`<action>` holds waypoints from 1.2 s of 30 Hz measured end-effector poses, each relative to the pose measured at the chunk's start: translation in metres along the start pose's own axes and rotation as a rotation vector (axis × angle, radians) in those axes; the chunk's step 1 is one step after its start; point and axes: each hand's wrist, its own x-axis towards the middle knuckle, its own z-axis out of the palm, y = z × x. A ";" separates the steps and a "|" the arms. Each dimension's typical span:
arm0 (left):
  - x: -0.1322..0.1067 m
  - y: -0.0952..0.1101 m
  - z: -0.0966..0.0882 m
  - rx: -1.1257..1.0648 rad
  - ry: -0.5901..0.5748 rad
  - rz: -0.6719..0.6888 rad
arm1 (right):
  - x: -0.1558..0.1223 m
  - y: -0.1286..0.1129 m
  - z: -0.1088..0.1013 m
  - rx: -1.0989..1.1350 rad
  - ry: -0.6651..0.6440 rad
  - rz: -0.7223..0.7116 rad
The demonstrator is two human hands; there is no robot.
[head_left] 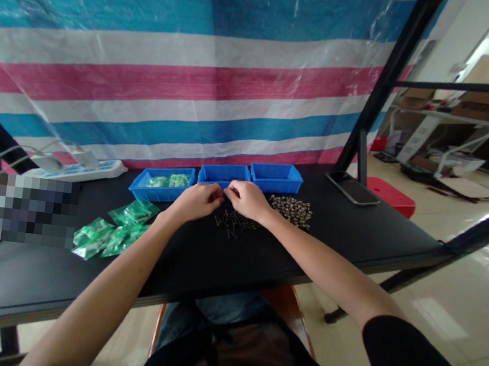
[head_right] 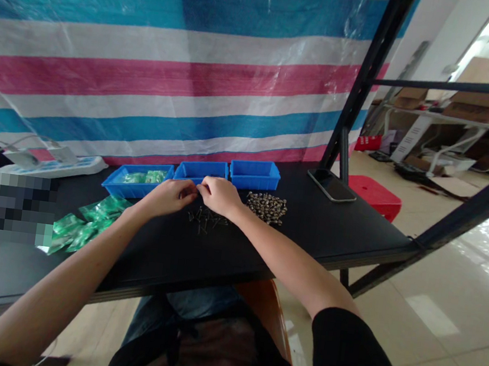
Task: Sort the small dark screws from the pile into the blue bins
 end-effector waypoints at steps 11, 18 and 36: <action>0.001 -0.003 -0.001 0.004 0.061 -0.046 | 0.000 0.002 0.001 0.088 0.027 -0.108; 0.001 -0.002 0.000 0.021 0.016 -0.058 | 0.001 0.004 -0.003 -0.004 0.057 -0.049; 0.004 -0.009 0.017 -0.013 -0.121 0.086 | 0.006 0.025 -0.016 -0.302 0.197 0.254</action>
